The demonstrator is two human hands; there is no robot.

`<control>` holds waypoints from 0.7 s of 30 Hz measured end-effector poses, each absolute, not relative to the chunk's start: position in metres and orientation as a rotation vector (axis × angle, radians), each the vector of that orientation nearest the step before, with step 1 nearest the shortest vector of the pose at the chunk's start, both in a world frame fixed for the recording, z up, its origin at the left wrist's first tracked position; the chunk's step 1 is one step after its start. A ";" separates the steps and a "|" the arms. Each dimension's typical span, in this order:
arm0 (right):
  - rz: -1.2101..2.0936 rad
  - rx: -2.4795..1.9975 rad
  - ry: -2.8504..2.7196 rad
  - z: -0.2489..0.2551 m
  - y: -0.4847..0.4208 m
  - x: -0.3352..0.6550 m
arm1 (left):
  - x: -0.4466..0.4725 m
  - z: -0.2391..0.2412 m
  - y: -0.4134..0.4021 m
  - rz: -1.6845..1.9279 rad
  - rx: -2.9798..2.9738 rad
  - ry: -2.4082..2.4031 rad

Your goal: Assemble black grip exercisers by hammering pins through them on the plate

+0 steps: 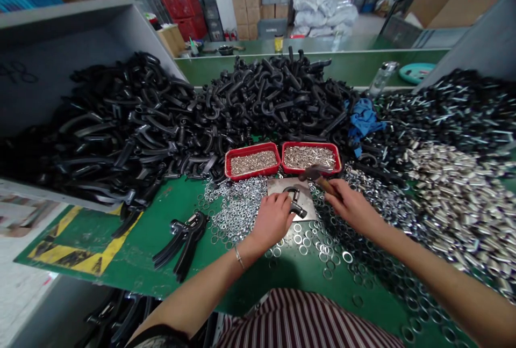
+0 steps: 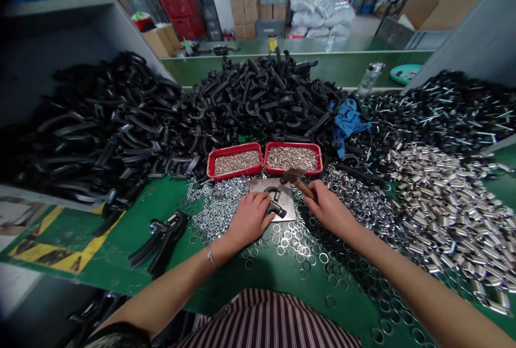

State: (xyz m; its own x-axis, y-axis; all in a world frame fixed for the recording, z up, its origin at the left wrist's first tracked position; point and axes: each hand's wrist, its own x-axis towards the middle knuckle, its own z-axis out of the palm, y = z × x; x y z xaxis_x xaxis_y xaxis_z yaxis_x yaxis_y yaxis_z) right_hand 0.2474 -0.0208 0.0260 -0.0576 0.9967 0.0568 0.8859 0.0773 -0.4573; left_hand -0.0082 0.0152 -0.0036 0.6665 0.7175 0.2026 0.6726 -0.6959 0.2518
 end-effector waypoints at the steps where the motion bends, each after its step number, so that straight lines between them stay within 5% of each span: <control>1: 0.452 -1.826 -2.005 0.029 -0.021 0.245 | -0.008 -0.004 0.011 0.421 2.719 1.164; 13: 0.429 -1.633 -2.186 0.041 -0.036 0.225 | -0.002 -0.027 0.005 0.706 2.408 1.364; 21: 1.089 -1.819 -1.831 0.024 -0.055 0.244 | -0.006 -0.004 0.019 0.683 2.248 1.257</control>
